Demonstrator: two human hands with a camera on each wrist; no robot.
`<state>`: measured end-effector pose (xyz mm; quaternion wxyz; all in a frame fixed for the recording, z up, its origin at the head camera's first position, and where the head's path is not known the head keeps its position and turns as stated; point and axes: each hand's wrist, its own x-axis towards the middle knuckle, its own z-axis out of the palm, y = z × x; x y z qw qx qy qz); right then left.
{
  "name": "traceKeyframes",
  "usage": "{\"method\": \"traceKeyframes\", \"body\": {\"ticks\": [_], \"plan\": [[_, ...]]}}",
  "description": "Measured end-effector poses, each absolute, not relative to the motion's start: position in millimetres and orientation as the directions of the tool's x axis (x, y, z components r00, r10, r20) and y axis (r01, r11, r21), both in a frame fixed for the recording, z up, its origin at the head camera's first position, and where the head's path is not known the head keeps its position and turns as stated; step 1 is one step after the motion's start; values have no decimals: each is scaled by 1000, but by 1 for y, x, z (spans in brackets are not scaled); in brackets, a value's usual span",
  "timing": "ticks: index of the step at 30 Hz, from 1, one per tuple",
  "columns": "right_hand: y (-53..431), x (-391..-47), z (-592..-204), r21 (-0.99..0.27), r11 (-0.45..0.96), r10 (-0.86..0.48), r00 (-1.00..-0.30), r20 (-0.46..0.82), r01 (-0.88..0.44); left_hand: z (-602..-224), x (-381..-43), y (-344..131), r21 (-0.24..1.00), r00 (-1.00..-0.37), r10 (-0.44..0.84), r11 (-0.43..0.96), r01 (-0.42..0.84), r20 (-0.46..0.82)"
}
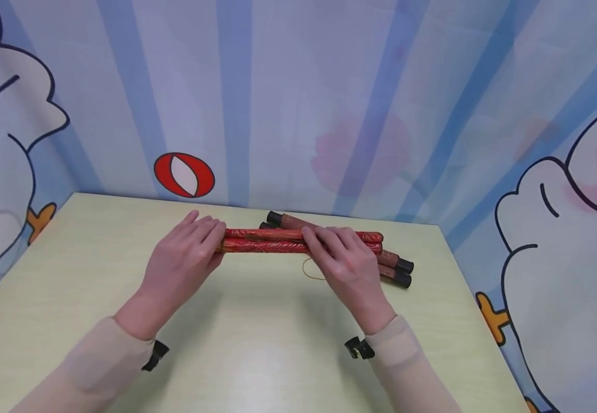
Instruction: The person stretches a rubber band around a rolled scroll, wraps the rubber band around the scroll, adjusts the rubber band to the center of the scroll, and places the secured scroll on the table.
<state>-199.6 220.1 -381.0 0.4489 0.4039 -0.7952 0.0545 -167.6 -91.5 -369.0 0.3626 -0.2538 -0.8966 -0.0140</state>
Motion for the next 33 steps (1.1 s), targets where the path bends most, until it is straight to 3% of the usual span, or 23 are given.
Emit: {"method": "traceKeyframes", "body": {"ticks": [8,14,23,33], "plan": [[212,-201,-381,275,655,-592,-252,765,-704,-365,-169,-86,-119,-607,449,855,504,656],[214,-202,-380,268,649,-599,-262,756,-712,-362,-167,-96,-99,-639,445,860,501,627],[215,-203,-379,288,644,-606,-243,758,-709,-346,-172,-100,30,-771,446,858,513,454],[203,-204,-383,287,658,-596,-248,764,-696,-352,-176,-95,12,-731,457,844,536,507]]}}
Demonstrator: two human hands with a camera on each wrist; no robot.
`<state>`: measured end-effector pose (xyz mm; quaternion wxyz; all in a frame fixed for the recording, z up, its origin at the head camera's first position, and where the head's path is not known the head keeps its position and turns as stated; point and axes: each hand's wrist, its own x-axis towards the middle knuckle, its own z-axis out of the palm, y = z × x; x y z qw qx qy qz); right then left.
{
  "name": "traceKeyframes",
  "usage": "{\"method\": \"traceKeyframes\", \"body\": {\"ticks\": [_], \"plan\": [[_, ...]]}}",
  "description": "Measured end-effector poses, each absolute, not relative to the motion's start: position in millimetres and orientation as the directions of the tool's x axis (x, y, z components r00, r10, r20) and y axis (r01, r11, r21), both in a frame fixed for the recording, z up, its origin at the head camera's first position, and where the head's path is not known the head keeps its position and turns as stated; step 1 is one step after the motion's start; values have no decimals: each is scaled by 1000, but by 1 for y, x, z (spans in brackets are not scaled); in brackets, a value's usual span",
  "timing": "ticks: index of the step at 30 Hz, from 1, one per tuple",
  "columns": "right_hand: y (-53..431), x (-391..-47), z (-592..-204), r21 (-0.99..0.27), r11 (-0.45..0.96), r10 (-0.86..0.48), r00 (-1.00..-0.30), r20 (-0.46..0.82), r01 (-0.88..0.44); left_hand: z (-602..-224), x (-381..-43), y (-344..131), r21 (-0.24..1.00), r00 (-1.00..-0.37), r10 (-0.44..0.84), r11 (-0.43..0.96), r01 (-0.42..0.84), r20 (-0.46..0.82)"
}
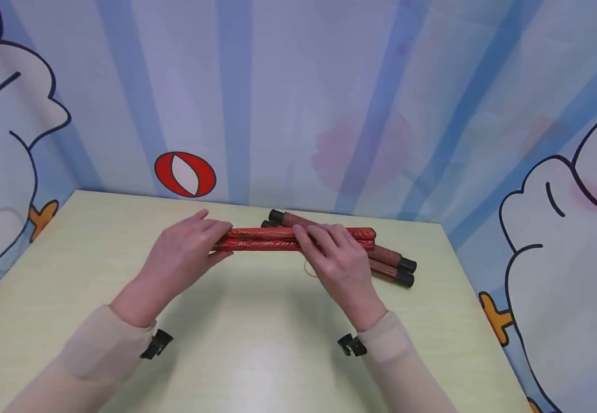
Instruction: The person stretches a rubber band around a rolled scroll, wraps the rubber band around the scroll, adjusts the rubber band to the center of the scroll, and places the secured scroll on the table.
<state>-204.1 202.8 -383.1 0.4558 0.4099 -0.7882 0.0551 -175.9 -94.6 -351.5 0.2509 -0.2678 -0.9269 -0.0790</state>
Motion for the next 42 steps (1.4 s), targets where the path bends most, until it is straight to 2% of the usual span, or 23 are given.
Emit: {"method": "traceKeyframes", "body": {"ticks": [4,9,13,20,27,35,42], "plan": [[207,-203,-382,273,657,-601,-271,752,-703,-349,-174,-98,2,-758,446,861,508,477],[212,-202,-379,280,649,-603,-254,756,-707,-344,-172,-100,8,-790,437,873,488,431],[212,-203,-377,284,644,-605,-246,757,-710,-344,-173,-99,29,-785,447,861,507,429],[208,-202,-375,266,672,-608,-311,731,-691,-344,-174,-94,36,-765,453,850,525,458],[202,-200,-377,285,671,-608,-289,739,-684,-346,-175,-91,24,-752,470,841,540,463],[206,-197,-383,295,663,-630,-300,717,-689,-349,-177,-91,51,-739,503,811,583,449],[214,-196,-382,272,656,-642,-331,692,-704,-351,-170,-94,-34,-759,493,847,531,425]]}}
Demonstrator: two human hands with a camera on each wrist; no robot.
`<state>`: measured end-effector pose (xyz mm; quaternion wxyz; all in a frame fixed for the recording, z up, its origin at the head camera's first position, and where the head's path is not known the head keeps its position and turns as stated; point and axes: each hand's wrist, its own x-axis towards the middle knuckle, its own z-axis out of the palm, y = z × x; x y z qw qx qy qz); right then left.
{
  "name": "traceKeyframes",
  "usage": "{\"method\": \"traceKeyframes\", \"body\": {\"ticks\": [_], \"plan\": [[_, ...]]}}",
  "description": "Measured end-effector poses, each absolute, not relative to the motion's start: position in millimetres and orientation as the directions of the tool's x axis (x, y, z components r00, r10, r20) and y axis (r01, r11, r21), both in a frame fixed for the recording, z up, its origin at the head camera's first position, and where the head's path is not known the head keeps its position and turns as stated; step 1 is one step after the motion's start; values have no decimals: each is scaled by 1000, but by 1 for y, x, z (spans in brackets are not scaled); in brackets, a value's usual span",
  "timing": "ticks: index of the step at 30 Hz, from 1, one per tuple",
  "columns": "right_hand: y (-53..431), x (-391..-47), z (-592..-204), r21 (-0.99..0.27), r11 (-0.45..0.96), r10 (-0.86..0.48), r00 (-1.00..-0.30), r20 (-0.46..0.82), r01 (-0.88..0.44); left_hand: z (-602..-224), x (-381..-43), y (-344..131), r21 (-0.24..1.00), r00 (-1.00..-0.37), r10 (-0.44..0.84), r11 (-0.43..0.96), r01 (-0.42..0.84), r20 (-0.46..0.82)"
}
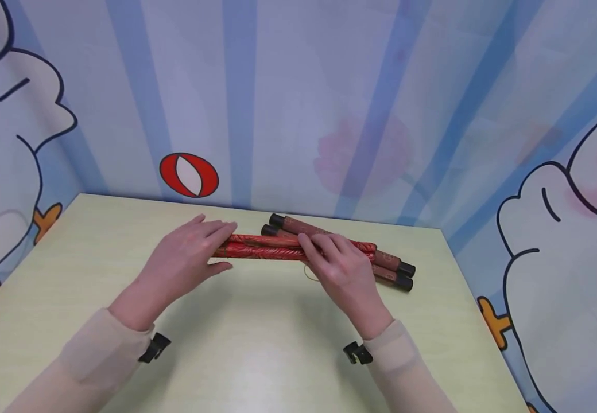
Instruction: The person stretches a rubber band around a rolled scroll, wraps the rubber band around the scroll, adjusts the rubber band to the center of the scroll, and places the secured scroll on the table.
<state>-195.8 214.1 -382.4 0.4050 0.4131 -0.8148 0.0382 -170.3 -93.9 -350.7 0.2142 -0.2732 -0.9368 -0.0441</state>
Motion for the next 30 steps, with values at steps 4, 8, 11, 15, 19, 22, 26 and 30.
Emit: {"method": "traceKeyframes", "body": {"ticks": [4,8,11,15,19,22,26,30], "plan": [[217,-194,-381,258,656,-643,-347,683,-709,-355,-167,-98,-154,-699,491,859,489,520],[216,-191,-380,253,648,-647,-344,680,-719,-366,-166,-98,-285,-605,512,854,436,610],[214,-190,-380,251,649,-645,-343,683,-718,-370,-165,-96,-334,-564,522,850,407,640],[212,-189,-379,250,647,-644,-341,685,-721,-370,-164,-96,-343,-544,523,849,403,656],[208,-188,-379,247,646,-644,-341,685,-722,-370,-163,-95,-318,-548,514,852,416,660],[204,-188,-380,242,644,-642,-341,687,-726,-370,-164,-92,-282,-556,511,848,448,656],[199,-189,-384,229,637,-644,-346,682,-736,-371,-166,-90,-220,-578,494,850,479,649],[202,-190,-387,216,641,-638,-355,683,-736,-371,-163,-95,-206,-588,484,855,476,648]]}}
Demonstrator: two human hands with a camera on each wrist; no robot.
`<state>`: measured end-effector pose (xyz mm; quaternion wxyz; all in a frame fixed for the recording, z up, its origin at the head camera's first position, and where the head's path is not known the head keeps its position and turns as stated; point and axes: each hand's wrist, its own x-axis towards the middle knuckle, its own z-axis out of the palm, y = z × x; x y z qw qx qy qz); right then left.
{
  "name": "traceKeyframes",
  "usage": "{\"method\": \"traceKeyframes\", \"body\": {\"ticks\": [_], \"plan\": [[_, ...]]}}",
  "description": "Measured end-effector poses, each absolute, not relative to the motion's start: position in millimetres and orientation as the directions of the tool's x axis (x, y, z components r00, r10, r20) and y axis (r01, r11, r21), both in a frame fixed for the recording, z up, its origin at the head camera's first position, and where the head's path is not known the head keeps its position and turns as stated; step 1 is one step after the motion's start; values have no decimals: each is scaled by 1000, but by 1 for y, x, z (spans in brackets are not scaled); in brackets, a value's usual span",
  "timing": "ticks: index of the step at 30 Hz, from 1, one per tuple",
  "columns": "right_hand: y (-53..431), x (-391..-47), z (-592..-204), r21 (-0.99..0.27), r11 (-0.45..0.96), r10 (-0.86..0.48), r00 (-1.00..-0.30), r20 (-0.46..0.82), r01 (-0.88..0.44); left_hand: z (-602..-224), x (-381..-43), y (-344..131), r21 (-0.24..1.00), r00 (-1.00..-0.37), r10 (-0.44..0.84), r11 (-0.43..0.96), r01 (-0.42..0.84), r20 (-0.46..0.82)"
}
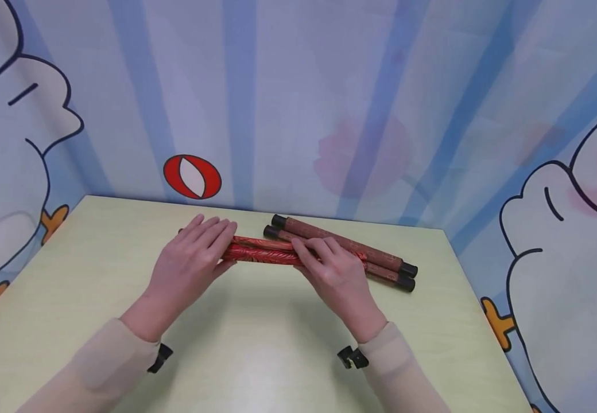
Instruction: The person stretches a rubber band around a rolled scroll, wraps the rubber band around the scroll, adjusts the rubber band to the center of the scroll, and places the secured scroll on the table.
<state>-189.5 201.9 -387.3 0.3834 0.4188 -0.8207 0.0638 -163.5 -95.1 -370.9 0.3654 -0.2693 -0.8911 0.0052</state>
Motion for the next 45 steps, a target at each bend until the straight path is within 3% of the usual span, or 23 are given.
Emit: {"method": "traceKeyframes", "body": {"ticks": [4,13,32,40,45], "plan": [[207,-190,-386,223,646,-642,-361,676,-730,-372,-161,-103,-218,-587,474,864,454,657],[210,-186,-378,205,645,-637,-370,676,-736,-375,-166,-101,-287,-500,529,828,482,686],[209,-190,-376,208,650,-652,-396,647,-731,-371,-172,-94,-224,-562,520,829,511,643],[210,-189,-374,202,646,-654,-398,644,-736,-377,-174,-94,-282,-480,526,824,491,702],[208,-188,-376,186,650,-648,-410,641,-737,-379,-175,-88,-278,-485,523,826,490,701]]}}
